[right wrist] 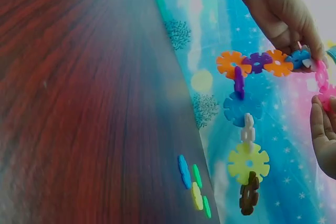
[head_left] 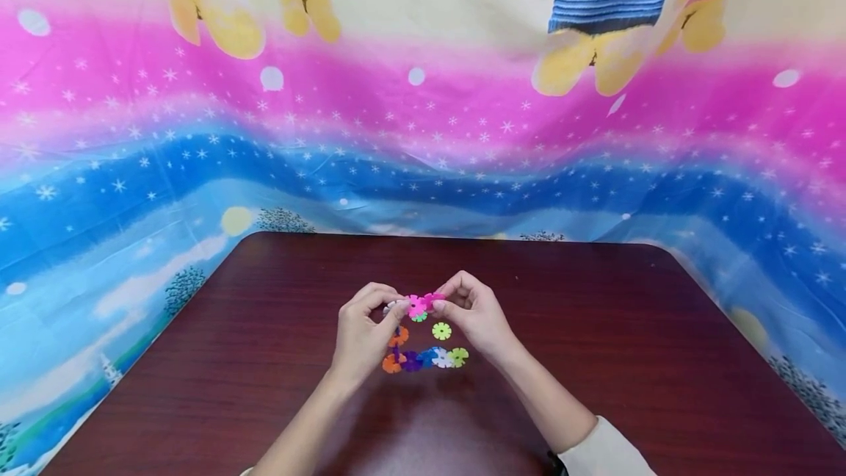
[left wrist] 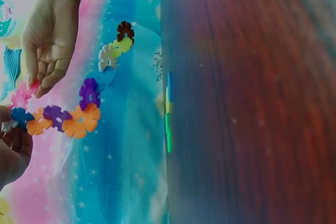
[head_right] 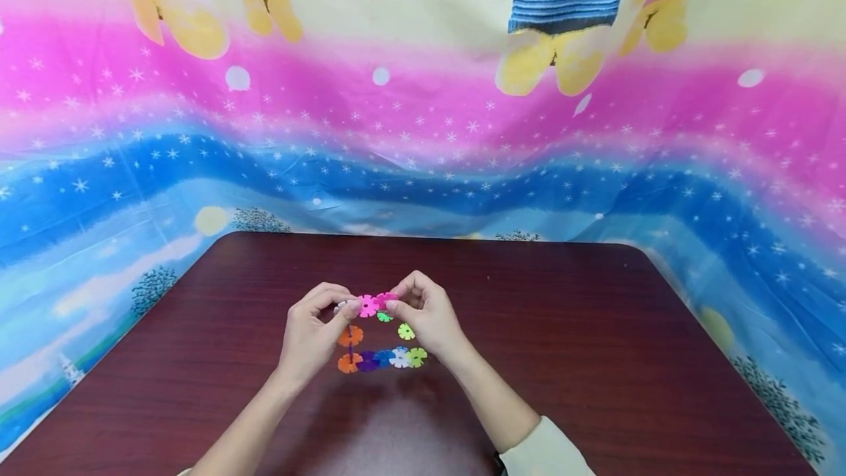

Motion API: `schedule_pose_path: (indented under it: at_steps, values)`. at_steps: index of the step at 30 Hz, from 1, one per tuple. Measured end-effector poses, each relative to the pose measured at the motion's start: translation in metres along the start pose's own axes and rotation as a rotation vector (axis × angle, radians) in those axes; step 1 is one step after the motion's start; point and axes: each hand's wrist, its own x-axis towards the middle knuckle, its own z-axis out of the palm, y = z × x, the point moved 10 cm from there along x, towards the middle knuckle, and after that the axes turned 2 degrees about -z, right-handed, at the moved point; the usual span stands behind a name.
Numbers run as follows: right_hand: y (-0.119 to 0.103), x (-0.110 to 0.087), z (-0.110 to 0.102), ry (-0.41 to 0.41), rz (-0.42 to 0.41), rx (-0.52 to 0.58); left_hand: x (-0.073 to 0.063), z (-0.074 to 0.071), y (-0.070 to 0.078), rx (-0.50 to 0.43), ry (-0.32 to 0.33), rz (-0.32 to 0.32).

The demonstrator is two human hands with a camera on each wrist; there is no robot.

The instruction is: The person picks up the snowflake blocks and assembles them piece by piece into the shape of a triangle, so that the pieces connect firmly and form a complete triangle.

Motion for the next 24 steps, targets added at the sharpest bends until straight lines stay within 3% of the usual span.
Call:
schedule_pose_path:
  at_steps: [4,8,13,19,24]
  values:
    - [0.004,0.001,0.002,0.011,-0.019,0.074,0.001,-0.003,-0.004,-0.027,0.03,-0.035]
    - [0.005,0.002,0.002,0.02,-0.019,0.121,0.001,-0.003,-0.009,-0.068,0.019,-0.066]
    - [0.001,0.003,0.005,0.006,-0.002,0.076,0.001,-0.003,-0.014,-0.103,0.002,-0.098]
    - [-0.008,0.003,0.011,-0.036,0.002,-0.004,0.004,-0.005,-0.015,-0.072,-0.038,-0.124]
    - [-0.011,0.004,0.015,-0.044,-0.005,-0.005,0.005,-0.002,-0.013,-0.066,-0.082,-0.125]
